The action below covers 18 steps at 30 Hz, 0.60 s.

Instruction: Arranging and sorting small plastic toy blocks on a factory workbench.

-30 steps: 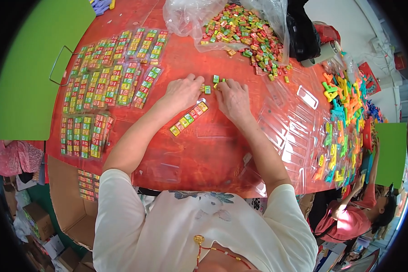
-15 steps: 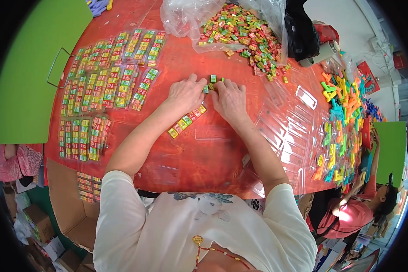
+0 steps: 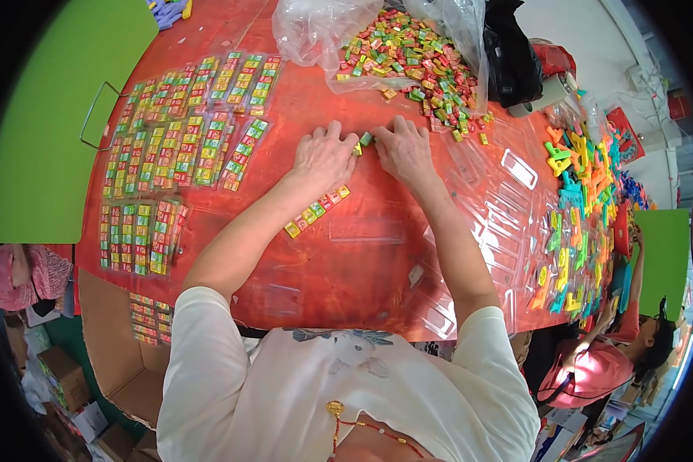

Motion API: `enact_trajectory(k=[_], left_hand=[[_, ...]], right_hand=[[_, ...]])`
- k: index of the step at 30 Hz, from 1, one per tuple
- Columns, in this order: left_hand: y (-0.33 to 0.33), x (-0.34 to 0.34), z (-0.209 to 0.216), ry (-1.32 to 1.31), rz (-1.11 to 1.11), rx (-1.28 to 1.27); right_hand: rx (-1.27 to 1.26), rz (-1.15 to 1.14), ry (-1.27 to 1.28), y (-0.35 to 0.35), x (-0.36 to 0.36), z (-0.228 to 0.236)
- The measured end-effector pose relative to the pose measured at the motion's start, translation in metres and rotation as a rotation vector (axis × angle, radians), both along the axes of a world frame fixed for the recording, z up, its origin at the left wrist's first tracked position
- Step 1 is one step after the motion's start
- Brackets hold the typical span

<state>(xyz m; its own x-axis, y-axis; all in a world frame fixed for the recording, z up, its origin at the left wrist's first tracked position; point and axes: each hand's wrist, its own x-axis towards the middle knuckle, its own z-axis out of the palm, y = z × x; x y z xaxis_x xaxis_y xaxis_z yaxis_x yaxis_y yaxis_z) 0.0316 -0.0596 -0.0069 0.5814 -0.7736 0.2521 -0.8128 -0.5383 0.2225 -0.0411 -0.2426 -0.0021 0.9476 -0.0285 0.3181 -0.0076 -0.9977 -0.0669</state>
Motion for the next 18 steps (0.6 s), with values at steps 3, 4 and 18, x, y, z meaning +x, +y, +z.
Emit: enact_trajectory(k=[3,4,18], left_hand=[[0.002,0.001,-0.001,-0.002,0.006,-0.005],[0.003,0.001,0.0,-0.003,0.011,0.005],[-0.003,-0.002,0.003,0.029,0.04,0.026]], right_hand=[[0.037,0.042,0.019,0.001,-0.009,0.0],[0.037,0.042,0.02,0.003,-0.012,0.001],[0.097,0.07,-0.014,0.011,0.005,-0.001]])
